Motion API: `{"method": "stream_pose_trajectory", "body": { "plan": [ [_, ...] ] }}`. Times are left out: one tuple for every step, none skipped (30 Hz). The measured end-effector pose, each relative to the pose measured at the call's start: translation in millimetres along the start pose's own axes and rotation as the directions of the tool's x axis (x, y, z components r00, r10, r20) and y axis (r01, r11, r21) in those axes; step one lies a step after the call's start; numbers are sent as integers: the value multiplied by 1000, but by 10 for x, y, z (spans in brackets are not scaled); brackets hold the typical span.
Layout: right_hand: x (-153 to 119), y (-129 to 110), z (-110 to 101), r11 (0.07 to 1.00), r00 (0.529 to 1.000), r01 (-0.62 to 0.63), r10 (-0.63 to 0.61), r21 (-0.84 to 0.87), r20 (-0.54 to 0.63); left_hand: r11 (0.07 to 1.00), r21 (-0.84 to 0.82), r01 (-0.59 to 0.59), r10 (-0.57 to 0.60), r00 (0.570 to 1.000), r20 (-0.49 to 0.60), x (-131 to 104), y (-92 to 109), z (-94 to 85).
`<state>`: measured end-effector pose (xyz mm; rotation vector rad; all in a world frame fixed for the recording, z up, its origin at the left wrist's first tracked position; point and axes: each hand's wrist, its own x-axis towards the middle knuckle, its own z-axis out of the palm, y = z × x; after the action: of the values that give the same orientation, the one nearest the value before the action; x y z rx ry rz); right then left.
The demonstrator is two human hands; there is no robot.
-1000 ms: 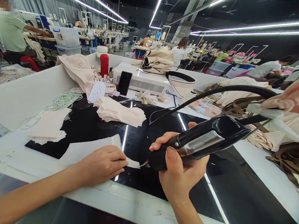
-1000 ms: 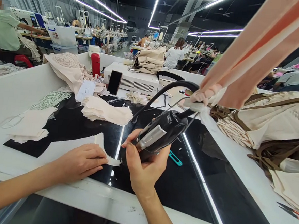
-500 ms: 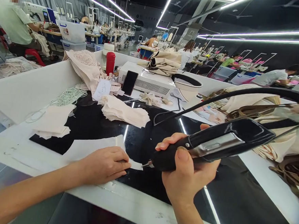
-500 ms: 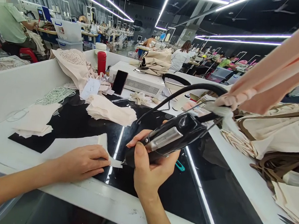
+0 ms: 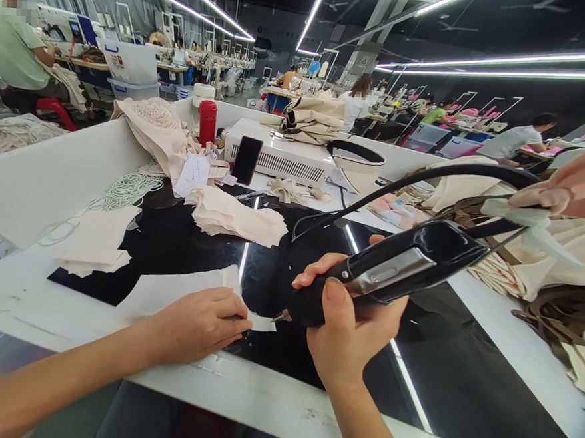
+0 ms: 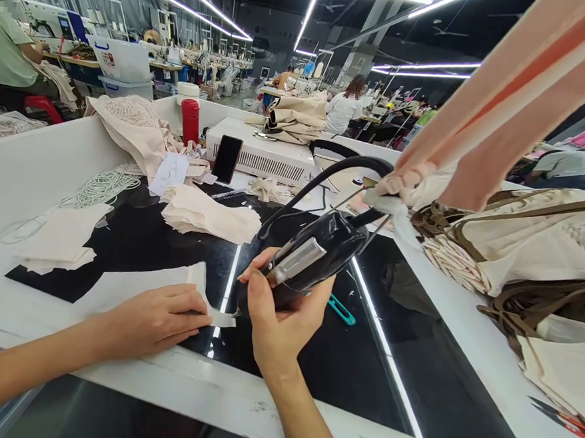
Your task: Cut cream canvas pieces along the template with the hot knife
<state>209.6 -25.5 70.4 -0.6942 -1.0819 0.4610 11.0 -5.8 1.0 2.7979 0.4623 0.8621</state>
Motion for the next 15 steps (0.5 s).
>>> {"method": "stream_pose_trajectory", "body": {
  "plan": [
    [2, 3, 1, 1000, 1000, 3, -3, 1, 3, 1000, 1, -2, 2, 1000, -2, 0, 1, -2],
    [3, 8, 1, 1000, 1000, 6, -6, 2, 6, 1000, 2, -2, 2, 1000, -2, 0, 2, -3],
    [4, 11, 0, 1000, 1000, 7, -7, 2, 8, 1000, 2, -1, 1, 1000, -1, -2, 2, -3],
    [4, 14, -2, 1000, 1000, 6, -6, -1, 8, 1000, 2, -1, 1, 1000, -1, -5, 3, -2],
    [4, 15, -4, 1000, 1000, 5, -5, -4, 6, 1000, 1, -3, 3, 1000, -2, -9, 3, 2],
    [2, 14, -6, 1000, 1000, 3, -3, -10, 4, 1000, 0, -8, 8, 1000, -3, -14, 3, 6],
    [1, 11, -7, 1000, 1000, -1, 1, -16, 0, 1000, -1, -13, 13, 1000, -4, -19, 4, 10],
    [0, 8, -5, 1000, 1000, -6, 6, -23, -4, 1000, 1, -16, 16, 1000, -4, -24, 5, 14],
    [-1, 4, 1, 1000, 1000, -12, 12, -28, -7, 1000, 2, -16, 16, 1000, -2, -28, 6, 16],
    [-1, 1, 12, 999, 1000, -17, 17, -29, -9, 1000, 3, -15, 15, 1000, 1, -30, 8, 17],
    [-1, -1, 27, 999, 1000, -20, 20, -26, -12, 1000, 4, -13, 13, 1000, 4, -30, 9, 16],
    [-1, 0, 47, 1000, 1000, -20, 20, -18, -13, 1000, 6, -11, 11, 1000, 6, -29, 10, 15],
    [-2, 2, 70, 1000, 1000, -18, 18, -6, -14, 1000, 8, -12, 11, 1000, 7, -27, 10, 12],
    [-4, 7, 95, 1000, 1000, -16, 16, 7, -13, 1000, 10, -12, 12, 1000, 6, -25, 11, 10],
    [-8, 13, 119, 1000, 1000, -17, 17, 20, -10, 1000, 12, -11, 11, 1000, 5, -23, 12, 8]
  ]
}}
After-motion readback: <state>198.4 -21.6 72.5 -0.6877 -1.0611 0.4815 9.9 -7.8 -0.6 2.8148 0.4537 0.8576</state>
